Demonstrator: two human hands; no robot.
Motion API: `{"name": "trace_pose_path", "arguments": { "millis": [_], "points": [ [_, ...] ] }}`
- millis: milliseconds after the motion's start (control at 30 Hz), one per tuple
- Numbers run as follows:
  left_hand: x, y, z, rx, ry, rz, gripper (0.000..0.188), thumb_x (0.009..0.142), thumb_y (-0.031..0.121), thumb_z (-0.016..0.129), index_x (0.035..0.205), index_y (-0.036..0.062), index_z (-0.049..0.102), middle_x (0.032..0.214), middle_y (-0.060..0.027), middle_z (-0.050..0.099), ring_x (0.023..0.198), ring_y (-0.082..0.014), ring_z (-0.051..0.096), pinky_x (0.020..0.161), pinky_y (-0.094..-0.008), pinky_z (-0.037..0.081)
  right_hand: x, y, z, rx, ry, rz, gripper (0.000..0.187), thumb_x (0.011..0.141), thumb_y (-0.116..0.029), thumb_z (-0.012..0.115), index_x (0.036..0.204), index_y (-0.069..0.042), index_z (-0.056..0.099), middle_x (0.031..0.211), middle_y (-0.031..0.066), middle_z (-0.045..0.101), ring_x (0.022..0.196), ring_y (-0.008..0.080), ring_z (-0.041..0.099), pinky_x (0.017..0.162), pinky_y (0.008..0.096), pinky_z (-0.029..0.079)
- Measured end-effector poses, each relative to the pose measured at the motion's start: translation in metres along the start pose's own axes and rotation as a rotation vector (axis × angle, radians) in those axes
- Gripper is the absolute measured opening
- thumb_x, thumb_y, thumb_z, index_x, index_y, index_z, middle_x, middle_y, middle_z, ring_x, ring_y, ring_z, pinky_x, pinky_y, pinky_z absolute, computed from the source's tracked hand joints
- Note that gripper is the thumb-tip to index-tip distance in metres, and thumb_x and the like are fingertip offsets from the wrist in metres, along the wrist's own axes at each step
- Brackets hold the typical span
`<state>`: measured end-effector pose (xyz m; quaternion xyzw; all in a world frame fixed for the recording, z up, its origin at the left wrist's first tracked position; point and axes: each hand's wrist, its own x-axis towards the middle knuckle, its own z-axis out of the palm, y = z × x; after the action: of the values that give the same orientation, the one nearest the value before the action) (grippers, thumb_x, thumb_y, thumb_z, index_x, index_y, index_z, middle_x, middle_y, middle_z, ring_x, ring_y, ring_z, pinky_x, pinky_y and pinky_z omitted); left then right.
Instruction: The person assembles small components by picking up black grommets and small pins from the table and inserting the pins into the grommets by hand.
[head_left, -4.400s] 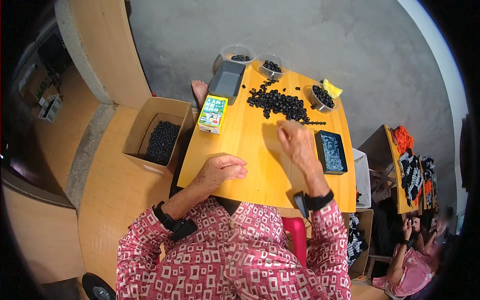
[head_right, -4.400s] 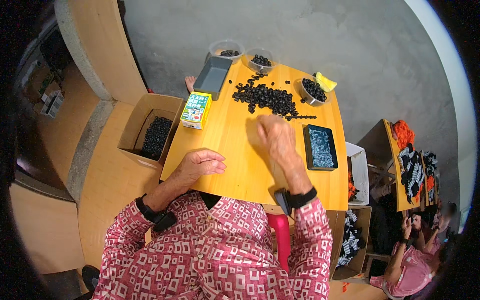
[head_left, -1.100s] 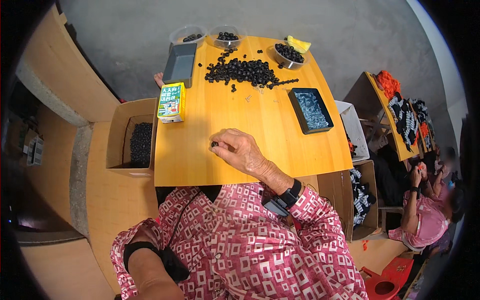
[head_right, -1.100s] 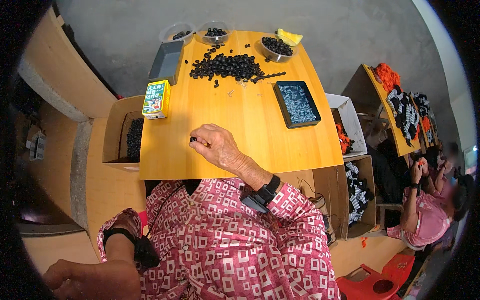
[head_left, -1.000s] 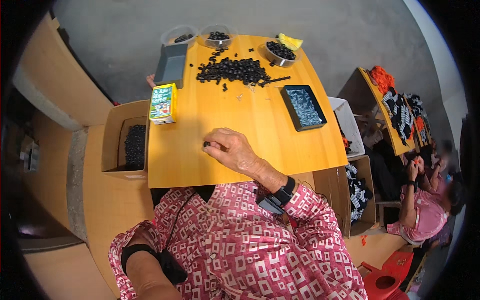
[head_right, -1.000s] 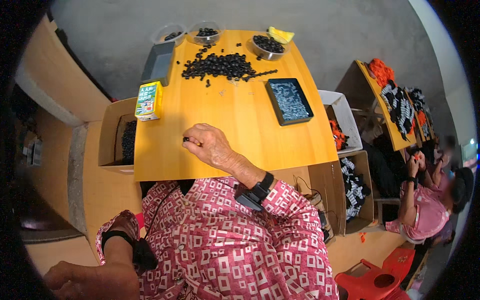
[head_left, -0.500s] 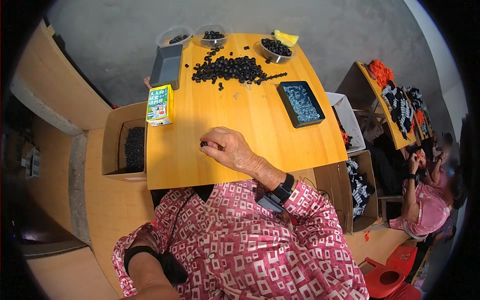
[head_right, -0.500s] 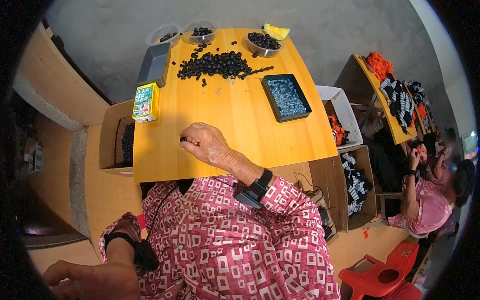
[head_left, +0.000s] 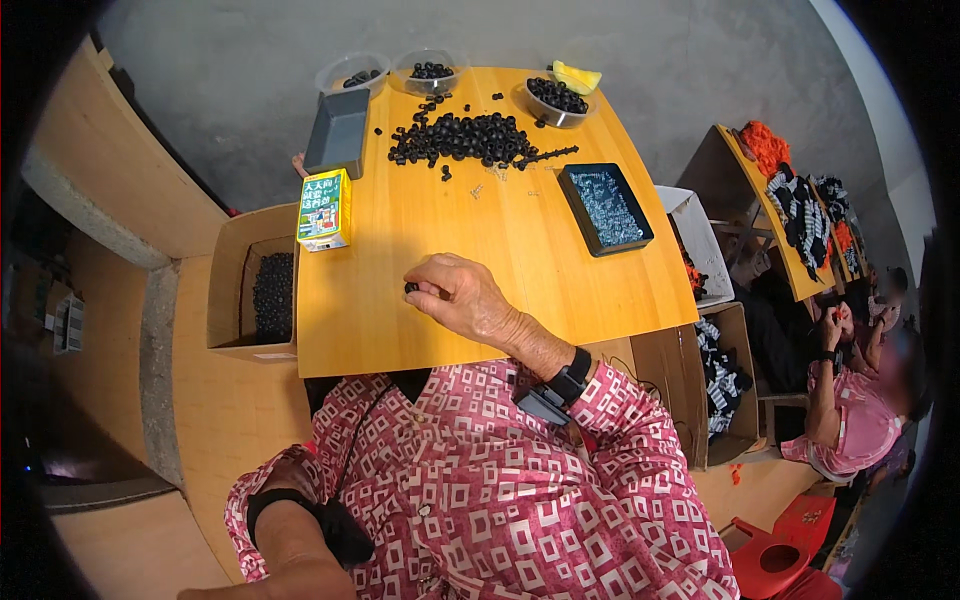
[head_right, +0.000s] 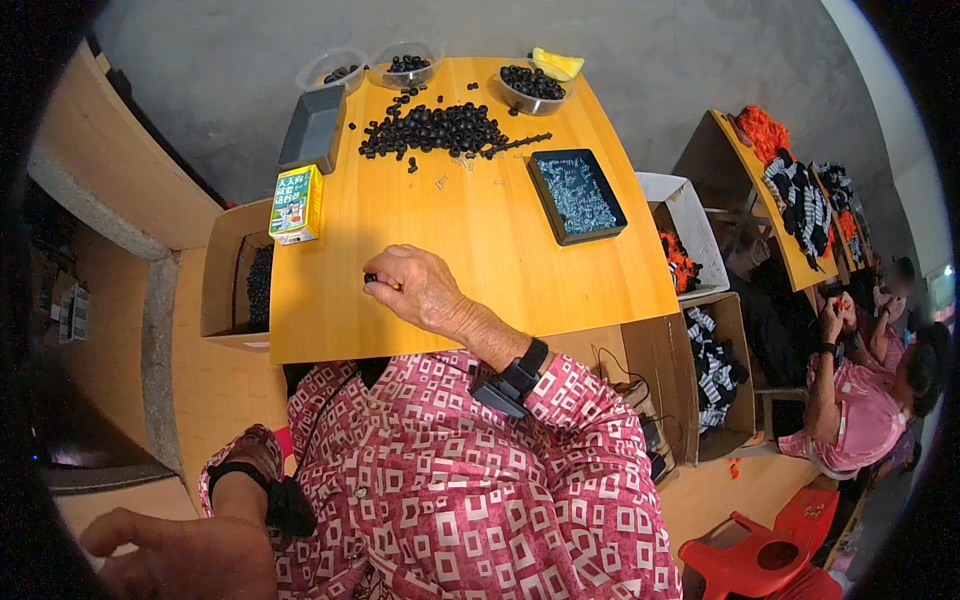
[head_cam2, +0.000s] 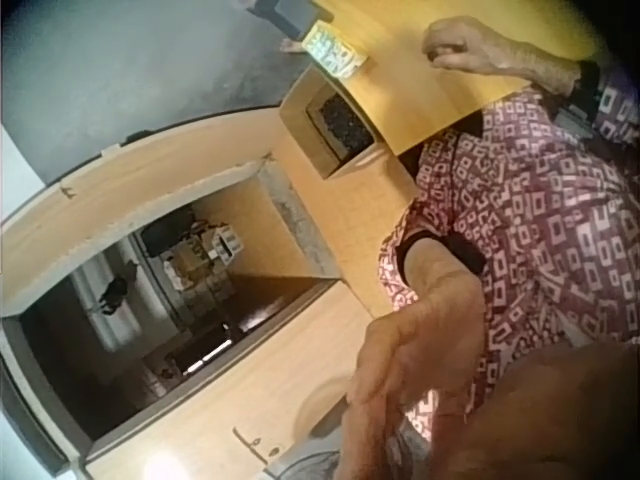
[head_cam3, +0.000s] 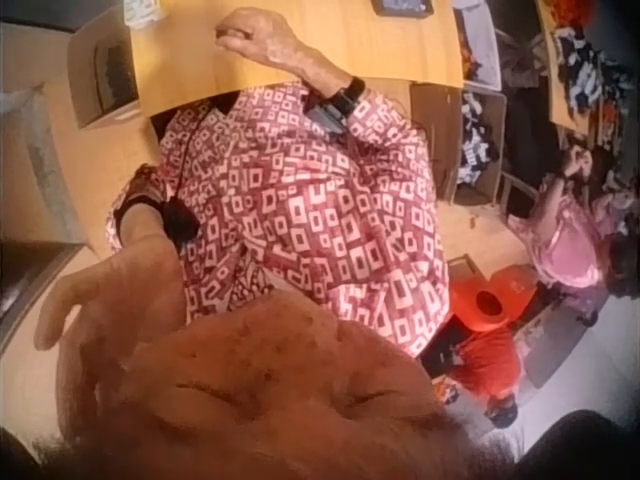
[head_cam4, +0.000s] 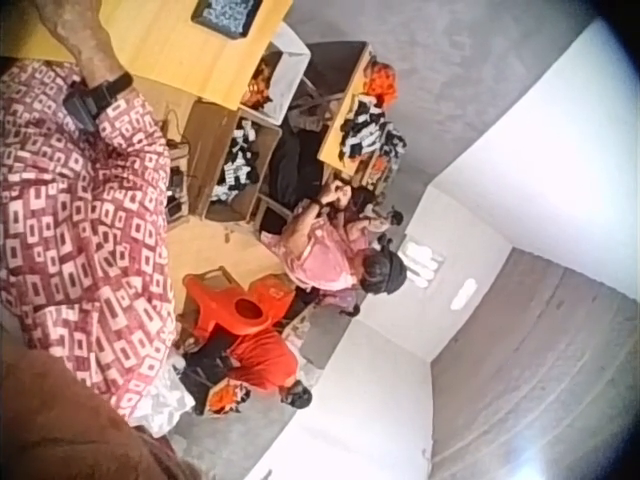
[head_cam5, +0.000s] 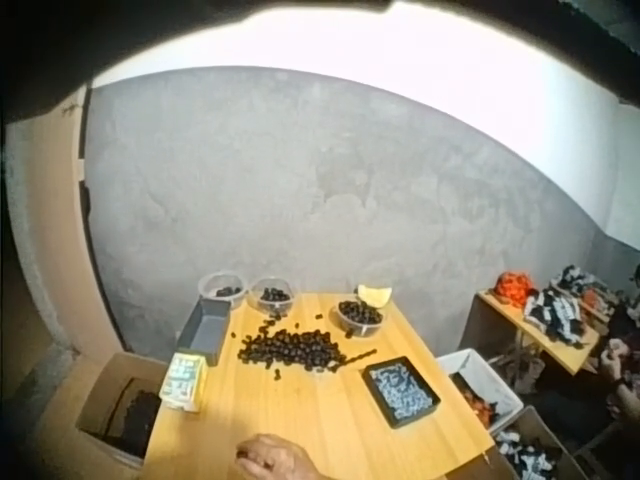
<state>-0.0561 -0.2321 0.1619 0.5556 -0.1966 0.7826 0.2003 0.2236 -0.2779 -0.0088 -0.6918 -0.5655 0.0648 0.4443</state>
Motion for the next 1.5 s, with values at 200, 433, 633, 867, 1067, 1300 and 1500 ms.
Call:
{"name": "trace_pose_path", "arguments": {
  "millis": [200, 433, 633, 867, 1067, 1300, 1500],
  "points": [
    [-0.027, -0.046, 0.010, 0.234, -0.101, -0.828, 0.037, 0.094, 0.022, 0.053, 0.124, -0.0004, 0.054, 0.135, -0.0193, 0.050, 0.126, -0.0319, 0.049, 0.114, -0.0465, 0.032, -0.005, -0.011, -0.009, 0.117, 0.073, 0.055, 0.018, 0.084, -0.009, 0.070, 0.099, -0.001, 0.067, 0.081, 0.0092, 0.062, 0.074, 0.0195, 0.062, 0.069, 0.0306, 0.051],
    [-0.129, -0.128, 0.020, -0.079, -0.609, -1.554, 0.025, 0.095, 0.008, 0.062, 0.118, -0.0012, 0.061, 0.111, -0.0050, 0.065, 0.104, -0.0119, 0.060, 0.093, -0.0251, 0.046, 0.003, -0.052, -0.033, 0.103, 0.301, -0.130, 0.019, 0.080, -0.005, 0.071, 0.098, 0.000, 0.066, 0.083, 0.0115, 0.063, 0.077, 0.0256, 0.063, 0.069, 0.0349, 0.051],
    [-0.155, -0.117, 0.026, -0.343, -0.392, -1.950, 0.026, 0.095, 0.017, 0.064, 0.116, 0.0017, 0.063, 0.104, -0.0051, 0.067, 0.093, -0.0114, 0.065, 0.085, -0.0243, 0.053, -0.004, -0.033, -0.015, 0.016, 0.280, -0.188, 0.021, 0.079, -0.007, 0.071, 0.098, -0.002, 0.067, 0.084, 0.0104, 0.062, 0.081, 0.0268, 0.061, 0.071, 0.0359, 0.052],
    [-0.176, -0.122, 0.012, -0.478, -0.251, -2.122, 0.022, 0.095, 0.015, 0.064, 0.114, 0.0036, 0.064, 0.103, -0.0035, 0.066, 0.087, -0.0093, 0.065, 0.078, -0.0228, 0.055, -0.008, -0.026, -0.001, -0.091, 0.190, -0.209, 0.021, 0.080, -0.011, 0.070, 0.100, -0.004, 0.068, 0.085, 0.0091, 0.059, 0.083, 0.0271, 0.059, 0.075, 0.0360, 0.051],
    [-0.182, -0.122, 0.010, -0.488, -0.252, -2.124, 0.020, 0.095, 0.014, 0.064, 0.112, 0.0042, 0.064, 0.102, -0.0033, 0.066, 0.087, -0.0094, 0.064, 0.076, -0.0209, 0.057, -0.010, -0.019, 0.004, -0.080, 0.166, -0.232, 0.022, 0.081, -0.011, 0.070, 0.102, -0.004, 0.068, 0.085, 0.0102, 0.060, 0.084, 0.0279, 0.060, 0.075, 0.0369, 0.051],
    [-0.185, -0.122, 0.008, -0.423, -0.251, -2.106, 0.019, 0.096, 0.014, 0.062, 0.111, 0.0035, 0.063, 0.102, -0.0051, 0.066, 0.089, -0.0115, 0.066, 0.078, -0.0211, 0.057, -0.004, -0.011, -0.007, 0.011, 0.118, -0.210, 0.025, 0.079, -0.014, 0.072, 0.101, -0.002, 0.067, 0.086, 0.0112, 0.062, 0.083, 0.0291, 0.061, 0.075, 0.0391, 0.051],
    [-0.185, -0.121, 0.007, -0.422, -0.218, -2.110, 0.018, 0.096, 0.013, 0.062, 0.109, 0.0023, 0.062, 0.100, -0.0073, 0.067, 0.089, -0.0150, 0.068, 0.078, -0.0211, 0.057, 0.023, 0.023, -0.087, -0.772, 0.475, -0.050, 0.013, 0.079, -0.006, 0.062, 0.090, 0.000, 0.064, 0.096, 0.0145, 0.062, 0.090, 0.0317, 0.060, 0.074, 0.0393, 0.052]
  ]
}}
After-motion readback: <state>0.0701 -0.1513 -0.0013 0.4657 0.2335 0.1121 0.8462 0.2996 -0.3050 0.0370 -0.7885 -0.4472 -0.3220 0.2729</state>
